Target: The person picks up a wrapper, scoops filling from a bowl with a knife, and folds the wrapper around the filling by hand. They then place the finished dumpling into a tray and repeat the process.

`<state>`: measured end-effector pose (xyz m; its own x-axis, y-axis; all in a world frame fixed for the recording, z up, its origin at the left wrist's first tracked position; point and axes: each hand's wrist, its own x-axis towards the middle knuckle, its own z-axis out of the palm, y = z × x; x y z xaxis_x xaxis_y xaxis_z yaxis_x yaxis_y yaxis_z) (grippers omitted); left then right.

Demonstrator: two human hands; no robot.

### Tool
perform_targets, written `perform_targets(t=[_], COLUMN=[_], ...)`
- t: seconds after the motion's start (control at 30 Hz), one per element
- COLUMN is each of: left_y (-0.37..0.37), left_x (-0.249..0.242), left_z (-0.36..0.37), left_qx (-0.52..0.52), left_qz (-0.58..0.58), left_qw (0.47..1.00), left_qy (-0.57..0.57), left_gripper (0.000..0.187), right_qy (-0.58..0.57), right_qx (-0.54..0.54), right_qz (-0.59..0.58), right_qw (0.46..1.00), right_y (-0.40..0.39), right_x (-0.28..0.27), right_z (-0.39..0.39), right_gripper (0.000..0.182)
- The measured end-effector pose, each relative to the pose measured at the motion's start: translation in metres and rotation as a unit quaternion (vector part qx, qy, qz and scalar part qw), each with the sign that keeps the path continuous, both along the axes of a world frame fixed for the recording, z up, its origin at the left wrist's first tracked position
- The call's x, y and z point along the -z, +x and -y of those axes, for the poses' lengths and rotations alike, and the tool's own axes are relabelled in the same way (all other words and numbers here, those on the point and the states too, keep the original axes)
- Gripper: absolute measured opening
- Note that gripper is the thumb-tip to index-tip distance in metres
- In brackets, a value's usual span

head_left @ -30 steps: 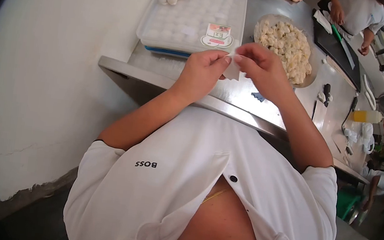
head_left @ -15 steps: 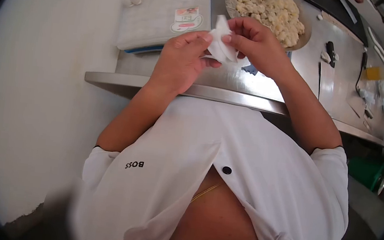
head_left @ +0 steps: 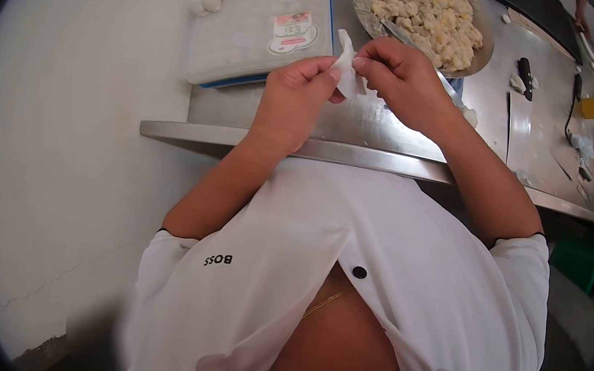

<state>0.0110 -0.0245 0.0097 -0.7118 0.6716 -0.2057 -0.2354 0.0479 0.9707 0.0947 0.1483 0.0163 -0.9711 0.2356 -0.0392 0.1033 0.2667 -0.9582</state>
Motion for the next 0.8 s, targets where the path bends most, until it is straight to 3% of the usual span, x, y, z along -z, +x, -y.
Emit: perform_targets(t=[0.23, 0.3, 0.53, 0.8], left_y=[0.001, 0.000, 0.002, -0.003], left_x=[-0.004, -0.001, -0.002, 0.004], left_z=[0.001, 0.000, -0.002, 0.002], left_qx=[0.017, 0.020, 0.011, -0.001], left_qz=[-0.030, 0.000, 0.023, 0.088], left_qw=[0.998, 1.000, 1.000, 0.994], left_qy=[-0.048, 0.010, 0.018, 0.069], left_gripper=[0.027, 0.026, 0.025, 0.025], right_qy=[0.011, -0.025, -0.004, -0.118], right_qx=[-0.007, -0.001, -0.021, 0.000], right_qz=[-0.014, -0.022, 0.012, 0.079], right_qw=[1.000, 0.999, 1.000, 0.990], right_y=[-0.001, -0.002, -0.001, -0.004], right_x=[0.002, 0.004, 0.000, -0.009], right_z=[0.001, 0.000, -0.001, -0.003], right_gripper=[0.023, 0.022, 0.023, 0.016])
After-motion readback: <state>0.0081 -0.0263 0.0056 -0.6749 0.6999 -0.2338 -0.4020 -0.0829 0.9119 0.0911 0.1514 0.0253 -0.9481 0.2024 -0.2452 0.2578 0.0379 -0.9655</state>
